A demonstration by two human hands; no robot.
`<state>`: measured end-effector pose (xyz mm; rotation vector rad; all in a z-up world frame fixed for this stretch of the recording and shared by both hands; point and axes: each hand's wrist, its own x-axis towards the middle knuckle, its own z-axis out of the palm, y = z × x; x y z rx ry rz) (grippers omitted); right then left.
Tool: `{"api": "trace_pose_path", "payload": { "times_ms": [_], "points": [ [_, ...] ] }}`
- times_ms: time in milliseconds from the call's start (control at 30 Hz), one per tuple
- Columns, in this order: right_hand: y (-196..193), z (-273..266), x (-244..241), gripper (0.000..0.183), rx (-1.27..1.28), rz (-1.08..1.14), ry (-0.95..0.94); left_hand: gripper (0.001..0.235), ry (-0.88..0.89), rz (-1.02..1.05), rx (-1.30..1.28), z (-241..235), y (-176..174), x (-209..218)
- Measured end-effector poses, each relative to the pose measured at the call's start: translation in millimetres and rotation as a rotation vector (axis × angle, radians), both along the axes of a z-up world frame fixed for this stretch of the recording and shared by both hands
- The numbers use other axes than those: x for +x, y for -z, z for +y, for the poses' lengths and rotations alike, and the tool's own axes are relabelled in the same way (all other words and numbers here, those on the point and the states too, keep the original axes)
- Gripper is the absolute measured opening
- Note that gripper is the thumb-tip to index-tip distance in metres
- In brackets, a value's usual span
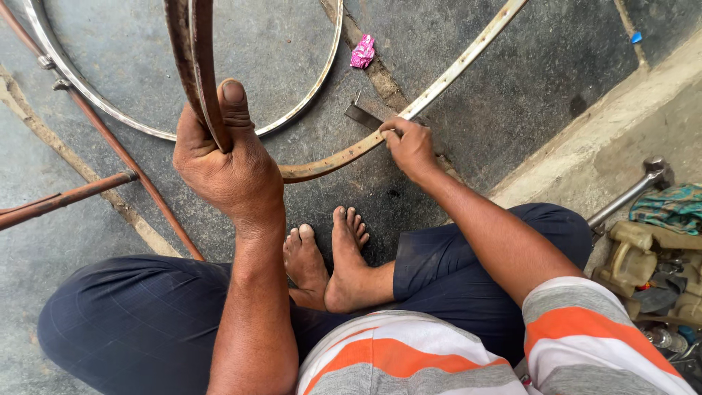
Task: The person sits on the floor and uses a metal file to smooth the surface of a curved metal strip. They hold the strip with their left hand and file it with their right hand, repeatedly moving the file along the metal's length.
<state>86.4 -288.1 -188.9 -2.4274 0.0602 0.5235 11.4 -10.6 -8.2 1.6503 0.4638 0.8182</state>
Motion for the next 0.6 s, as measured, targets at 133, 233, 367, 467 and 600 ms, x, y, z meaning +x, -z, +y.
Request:
{"api": "trace_pose_path", "payload": {
  "times_ms": [133, 233, 367, 467, 600],
  "points": [
    [0.9, -4.5, 0.7, 0.014, 0.113, -0.147, 0.201, 0.035, 0.026, -0.056, -0.032, 4.5, 7.1, 0.3],
    [5.6, -6.1, -2.5, 0.013, -0.004, -0.117, 0.173, 0.042, 0.018, -0.037, -0.025, 12.3, 11.9, 0.2],
    [9.0, -6.5, 5.3, 0.014, -0.043, -0.056, 0.037, 0.043, 0.029, -0.060, -0.012, 14.0, 13.7, 5.0],
    [10.9, -10.3, 4.4, 0.015, 0.072, -0.059, 0.325, 0.045, 0.017, -0.022, -0.001, 9.3, 16.1, 1.8],
    [14.9, -10.9, 2.9, 0.013, 0.058, -0.041, 0.193, 0.047, 0.025, -0.017, -0.050, 5.0, 13.4, 0.2]
  ]
}}
